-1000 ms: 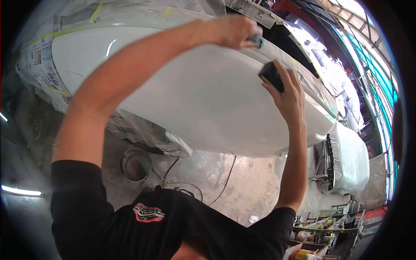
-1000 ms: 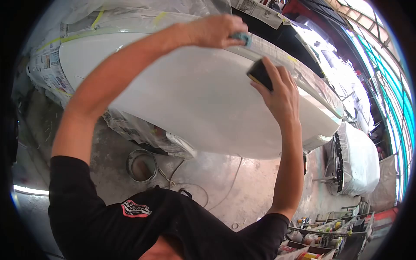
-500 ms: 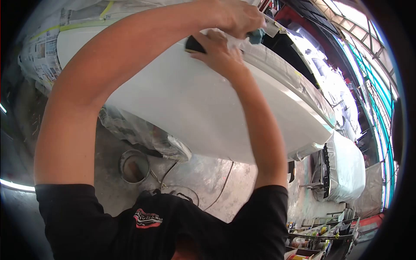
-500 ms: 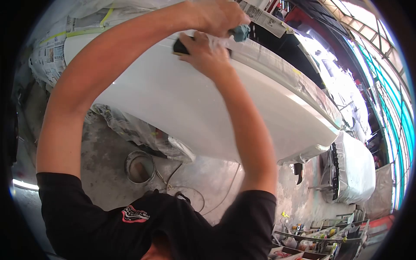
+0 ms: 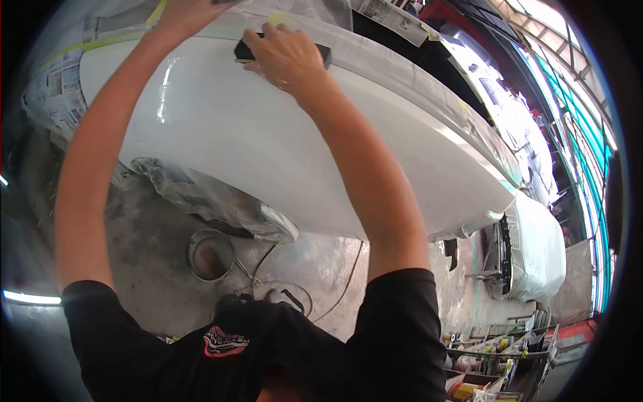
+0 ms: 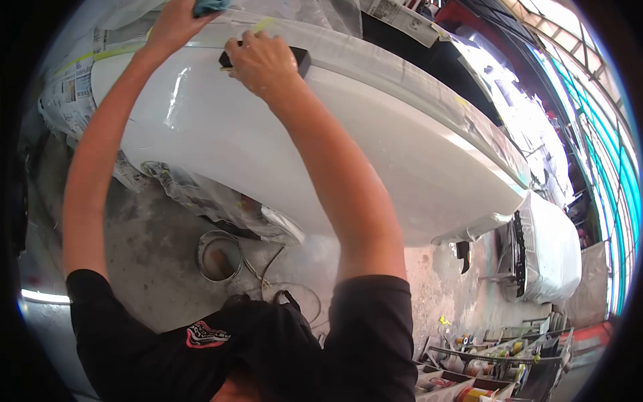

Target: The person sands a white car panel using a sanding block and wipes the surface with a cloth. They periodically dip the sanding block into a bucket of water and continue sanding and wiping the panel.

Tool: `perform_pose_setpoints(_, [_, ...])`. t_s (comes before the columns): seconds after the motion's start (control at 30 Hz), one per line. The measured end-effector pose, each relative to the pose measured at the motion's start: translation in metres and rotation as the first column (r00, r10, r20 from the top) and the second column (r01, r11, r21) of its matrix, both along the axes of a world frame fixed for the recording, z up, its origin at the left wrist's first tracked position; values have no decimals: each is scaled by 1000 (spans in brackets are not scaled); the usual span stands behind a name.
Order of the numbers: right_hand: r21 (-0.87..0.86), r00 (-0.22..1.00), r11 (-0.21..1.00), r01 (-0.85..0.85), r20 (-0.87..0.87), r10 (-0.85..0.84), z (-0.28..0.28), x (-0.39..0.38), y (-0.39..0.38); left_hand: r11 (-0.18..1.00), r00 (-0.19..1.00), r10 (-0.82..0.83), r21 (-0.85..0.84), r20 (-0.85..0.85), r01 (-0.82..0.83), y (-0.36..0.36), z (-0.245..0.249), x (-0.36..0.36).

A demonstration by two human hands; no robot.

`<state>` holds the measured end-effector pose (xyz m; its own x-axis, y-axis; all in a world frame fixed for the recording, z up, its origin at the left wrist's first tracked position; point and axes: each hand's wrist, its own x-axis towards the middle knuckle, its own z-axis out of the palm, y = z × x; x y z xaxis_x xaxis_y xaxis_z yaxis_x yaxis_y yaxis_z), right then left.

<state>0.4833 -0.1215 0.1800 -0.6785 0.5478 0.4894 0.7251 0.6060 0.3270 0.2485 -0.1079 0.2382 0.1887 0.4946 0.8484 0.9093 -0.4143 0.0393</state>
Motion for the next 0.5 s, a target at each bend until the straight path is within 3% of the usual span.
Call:
perform_pose_setpoints(0.07, [-21, 998, 999, -35, -47, 34, 1, 13, -4, 968, 984, -128, 233, 122, 96, 18, -36, -19])
perform_pose_setpoints(0.13, [-42, 992, 998, 51, -117, -55, 0, 82, -31, 934, 962, -107, 358, 251, 10, 27, -78, -53])
perform_pose_setpoints(0.2, [-9, 983, 995, 99, -153, -100, -5, 169, -43, 947, 908, 65, 263, 413, -187, 33, -127, -105])
perform_pose_setpoints(0.27, [29, 984, 998, 59, -167, -53, 2, 233, -59, 954, 855, 185, 120, 485, -274, 28, -173, -150])
perform_pose_setpoints(0.37, [54, 991, 998, 39, -127, -32, 7, 206, -53, 927, 814, 225, 140, 536, -349, 30, -228, -150])
perform_pose_setpoints(0.47, [-46, 993, 999, -14, -116, 9, -3, 87, -25, 898, 830, 104, 307, 548, -315, 45, -259, -113])
perform_pose_setpoints(0.5, [-120, 995, 992, -40, -93, 29, -2, 42, -17, 894, 796, 128, 279, 592, -351, 45, -256, -104])
